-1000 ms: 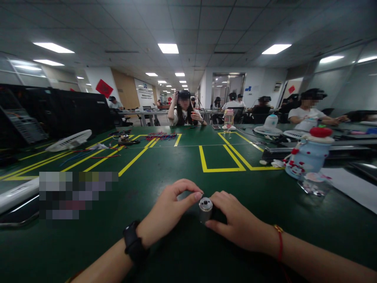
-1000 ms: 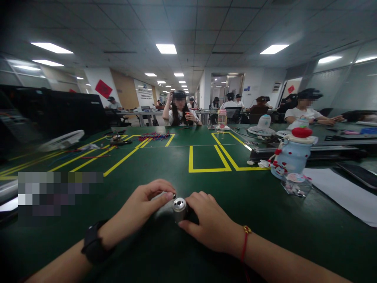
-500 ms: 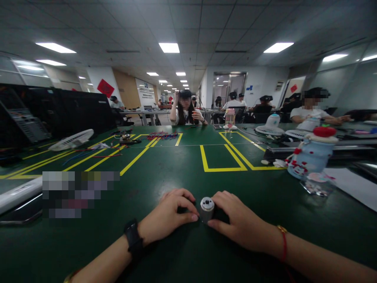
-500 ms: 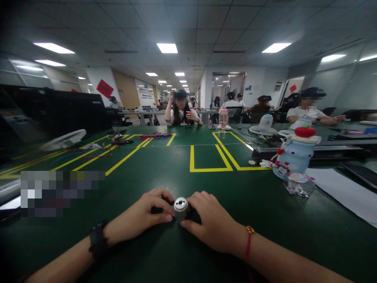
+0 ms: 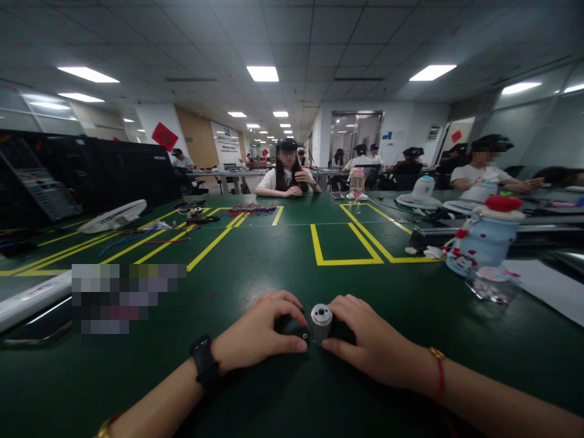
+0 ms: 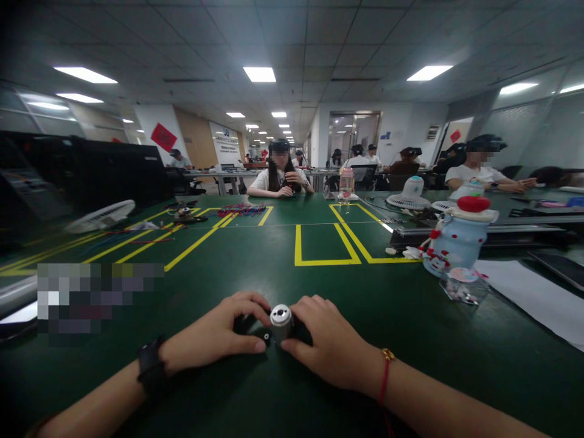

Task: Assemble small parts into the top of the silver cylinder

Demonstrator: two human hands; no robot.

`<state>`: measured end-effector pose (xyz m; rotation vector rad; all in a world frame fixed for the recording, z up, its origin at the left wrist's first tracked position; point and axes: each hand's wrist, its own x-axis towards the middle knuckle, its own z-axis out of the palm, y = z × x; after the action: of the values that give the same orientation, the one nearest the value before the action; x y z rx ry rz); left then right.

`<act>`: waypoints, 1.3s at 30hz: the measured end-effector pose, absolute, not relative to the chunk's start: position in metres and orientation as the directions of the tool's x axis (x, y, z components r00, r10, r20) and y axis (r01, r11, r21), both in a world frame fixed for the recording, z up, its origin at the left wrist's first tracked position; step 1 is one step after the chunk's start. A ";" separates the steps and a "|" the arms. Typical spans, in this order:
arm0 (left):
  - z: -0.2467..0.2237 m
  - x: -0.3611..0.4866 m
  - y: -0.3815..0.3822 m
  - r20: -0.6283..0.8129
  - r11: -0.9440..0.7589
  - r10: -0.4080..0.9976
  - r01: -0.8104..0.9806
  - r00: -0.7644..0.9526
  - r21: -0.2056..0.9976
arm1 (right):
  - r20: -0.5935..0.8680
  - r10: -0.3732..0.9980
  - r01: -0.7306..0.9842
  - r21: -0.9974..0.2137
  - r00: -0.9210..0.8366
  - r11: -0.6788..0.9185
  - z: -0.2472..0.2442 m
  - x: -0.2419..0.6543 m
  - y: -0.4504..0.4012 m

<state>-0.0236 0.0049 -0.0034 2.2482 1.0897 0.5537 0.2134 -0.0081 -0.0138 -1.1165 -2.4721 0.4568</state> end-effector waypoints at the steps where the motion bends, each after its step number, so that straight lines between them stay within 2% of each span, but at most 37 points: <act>1: -0.004 -0.023 0.004 0.118 -0.501 0.810 0.575 0.574 0.647 | 0.211 0.766 0.639 -0.443 -0.607 0.629 -0.014 0.213 -0.008; 9: -0.004 -0.023 0.005 0.096 -0.497 0.810 0.591 0.578 0.636 | 0.211 0.763 0.633 -0.448 -0.611 0.631 -0.014 0.214 -0.009; 17: 0.000 -0.031 0.011 0.047 -0.464 0.776 0.519 0.629 0.717 | 0.225 0.763 0.625 -0.460 -0.605 0.631 -0.016 0.214 -0.007; 22: 0.001 -0.028 0.007 0.047 -0.465 0.798 0.564 0.601 0.683 | 0.213 0.766 0.631 -0.457 -0.607 0.627 -0.014 0.214 -0.007; 27: 0.007 -0.032 0.006 0.023 -0.477 0.762 0.537 0.647 0.696 | 0.217 0.768 0.632 -0.457 -0.603 0.626 -0.016 0.214 -0.008; 30: 0.006 -0.032 0.006 0.039 -0.480 0.770 0.537 0.637 0.694 | 0.215 0.767 0.630 -0.461 -0.604 0.625 -0.015 0.214 -0.008; 36: -0.006 -0.022 0.004 0.109 -0.516 0.808 0.607 0.578 0.604 | 0.216 0.762 0.634 -0.443 -0.610 0.634 -0.014 0.213 -0.008; 39: -0.008 -0.020 0.005 0.131 -0.512 0.812 0.588 0.568 0.626 | 0.224 0.763 0.638 -0.437 -0.606 0.634 -0.015 0.214 -0.008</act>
<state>-0.0204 0.0053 -0.0084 2.2766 1.1185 0.5649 0.2137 -0.0081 -0.0154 -1.1111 -2.4675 0.4441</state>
